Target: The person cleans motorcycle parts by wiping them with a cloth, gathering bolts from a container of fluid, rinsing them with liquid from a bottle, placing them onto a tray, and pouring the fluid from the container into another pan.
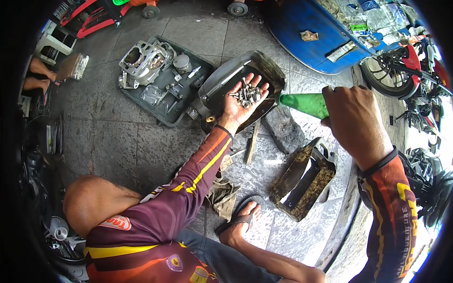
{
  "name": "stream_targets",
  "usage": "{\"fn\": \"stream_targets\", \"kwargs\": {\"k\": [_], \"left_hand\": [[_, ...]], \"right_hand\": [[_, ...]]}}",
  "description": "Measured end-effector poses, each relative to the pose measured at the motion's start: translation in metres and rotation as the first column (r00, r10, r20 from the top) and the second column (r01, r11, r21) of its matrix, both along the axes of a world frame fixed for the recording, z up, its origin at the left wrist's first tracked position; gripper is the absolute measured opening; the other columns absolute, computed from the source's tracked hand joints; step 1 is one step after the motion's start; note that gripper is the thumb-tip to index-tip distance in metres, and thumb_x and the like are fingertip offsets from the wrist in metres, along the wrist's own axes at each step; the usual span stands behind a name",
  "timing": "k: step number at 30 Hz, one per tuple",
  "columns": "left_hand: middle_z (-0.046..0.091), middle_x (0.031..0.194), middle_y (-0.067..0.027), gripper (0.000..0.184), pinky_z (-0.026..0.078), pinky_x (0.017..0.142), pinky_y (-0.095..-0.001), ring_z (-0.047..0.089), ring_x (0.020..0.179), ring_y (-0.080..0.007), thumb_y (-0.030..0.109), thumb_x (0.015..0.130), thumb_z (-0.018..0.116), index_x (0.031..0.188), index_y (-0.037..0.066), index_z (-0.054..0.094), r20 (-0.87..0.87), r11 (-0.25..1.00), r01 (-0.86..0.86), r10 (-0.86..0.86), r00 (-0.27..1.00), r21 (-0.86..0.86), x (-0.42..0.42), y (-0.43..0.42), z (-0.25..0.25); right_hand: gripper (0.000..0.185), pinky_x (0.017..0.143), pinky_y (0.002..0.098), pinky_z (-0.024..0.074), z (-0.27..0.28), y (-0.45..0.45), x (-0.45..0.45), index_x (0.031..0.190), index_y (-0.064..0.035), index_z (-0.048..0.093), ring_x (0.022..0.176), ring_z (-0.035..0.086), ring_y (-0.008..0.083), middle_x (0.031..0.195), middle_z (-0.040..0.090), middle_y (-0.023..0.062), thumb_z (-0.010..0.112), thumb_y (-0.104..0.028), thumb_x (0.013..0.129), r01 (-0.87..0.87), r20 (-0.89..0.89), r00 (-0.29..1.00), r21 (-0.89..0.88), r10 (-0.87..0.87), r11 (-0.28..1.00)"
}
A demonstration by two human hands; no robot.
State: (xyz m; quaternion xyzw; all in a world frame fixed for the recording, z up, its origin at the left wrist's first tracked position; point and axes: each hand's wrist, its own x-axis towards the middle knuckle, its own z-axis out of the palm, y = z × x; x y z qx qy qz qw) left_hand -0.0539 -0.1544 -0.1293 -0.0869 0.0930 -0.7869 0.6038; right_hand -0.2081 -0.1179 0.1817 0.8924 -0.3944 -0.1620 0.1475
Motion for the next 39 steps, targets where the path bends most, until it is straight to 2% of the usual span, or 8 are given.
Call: {"fn": "stream_targets", "kwargs": {"k": [9,17,19,22,25,31,38,39], "left_hand": [[0.057,0.122,-0.0152,0.035,0.032,0.107,-0.0519,0.044,0.122,-0.0413,0.024,0.089,0.054,0.12,0.006,0.057,-0.065,1.0,0.027,-0.027,0.998,0.012,0.001,0.003,0.004],[0.065,0.089,-0.0131,0.029,0.049,0.085,-0.0452,0.06,0.088,-0.0276,0.025,0.091,0.048,0.098,0.005,0.067,-0.105,0.962,0.123,-0.101,0.989,0.242,0.003,-0.01,-0.005],[0.066,0.082,-0.0114,0.027,0.049,0.082,-0.0435,0.061,0.081,-0.0255,0.025,0.087,0.05,0.089,0.003,0.065,-0.043,0.983,0.135,-0.131,0.99,0.124,0.009,-0.017,0.012],[0.065,0.097,-0.0164,0.035,0.044,0.09,-0.0462,0.059,0.096,-0.0298,0.022,0.093,0.036,0.1,-0.002,0.062,-0.042,0.963,0.244,-0.241,0.97,0.115,0.021,-0.031,0.036],[0.06,0.111,-0.0189,0.038,0.036,0.102,-0.0515,0.054,0.111,-0.0329,0.02,0.094,0.034,0.116,-0.003,0.056,0.16,0.945,0.323,-0.312,0.936,-0.047,0.045,-0.054,0.039],[0.053,0.118,-0.0261,0.038,0.035,0.103,-0.0551,0.047,0.114,-0.0407,0.014,0.094,0.031,0.114,-0.006,0.056,0.26,0.945,0.318,-0.327,0.909,0.075,0.049,-0.066,0.037],[0.052,0.114,-0.0217,0.038,0.033,0.103,-0.0571,0.047,0.112,-0.0384,0.016,0.095,0.029,0.113,-0.006,0.055,0.309,0.937,0.266,-0.328,0.893,0.226,0.041,-0.059,0.028],[0.052,0.114,-0.0217,0.038,0.033,0.103,-0.0571,0.047,0.112,-0.0384,0.016,0.095,0.029,0.113,-0.006,0.055,0.31,0.935,0.272,-0.335,0.89,0.228,0.04,-0.06,0.028]], "right_hand": [[0.052,0.07,0.0434,0.0436,0.001,-0.011,-0.006,0.109,-0.0033,0.058,0.08,0.06,0.0344,0.082,0.061,0.0155,0.079,-0.023,0.065,0.136,-0.017,0.991,0.025,-0.136,0.99],[0.03,0.063,0.0406,0.0469,-0.007,-0.005,-0.006,0.087,-0.0031,0.06,0.068,0.061,0.0316,0.071,0.061,0.013,0.075,-0.021,0.068,-0.101,0.099,0.989,-0.074,0.108,0.992],[0.054,0.073,0.0408,0.0432,-0.009,-0.007,-0.018,0.114,-0.0085,0.058,0.082,0.057,0.0306,0.085,0.061,0.0099,0.077,-0.028,0.068,-0.077,-0.037,0.997,-0.105,0.074,0.991],[0.048,0.09,0.0405,0.0412,0.012,-0.002,-0.002,0.122,-0.0078,0.053,0.107,0.053,0.0301,0.113,0.059,0.0131,0.068,-0.024,0.079,0.237,-0.309,0.925,0.018,-0.22,0.971],[0.046,0.093,0.0401,0.0391,0.007,0.035,-0.017,0.124,-0.0076,0.051,0.111,0.05,0.0299,0.117,0.056,0.0135,0.064,-0.023,0.082,0.27,0.037,0.963,-0.119,-0.268,0.955],[0.043,0.1,0.0394,0.0348,-0.137,0.191,-0.005,0.127,-0.007,0.047,0.118,0.045,0.0293,0.125,0.051,0.0143,0.055,-0.022,0.088,0.673,0.517,0.581,0.131,-0.629,0.728],[0.039,0.107,0.0385,0.0298,-0.316,0.337,0.039,0.131,-0.0064,0.043,0.127,0.039,0.0287,0.135,0.045,0.0152,0.045,-0.02,0.094,0.914,0.2,0.233,0.288,-0.952,0.284],[0.041,0.114,0.0373,0.0194,-0.319,0.337,0.034,0.137,-0.0051,0.033,0.134,0.03,0.0285,0.144,0.035,0.0147,0.025,-0.017,0.099,0.896,0.024,0.252,0.371,-0.967,0.243]]}}
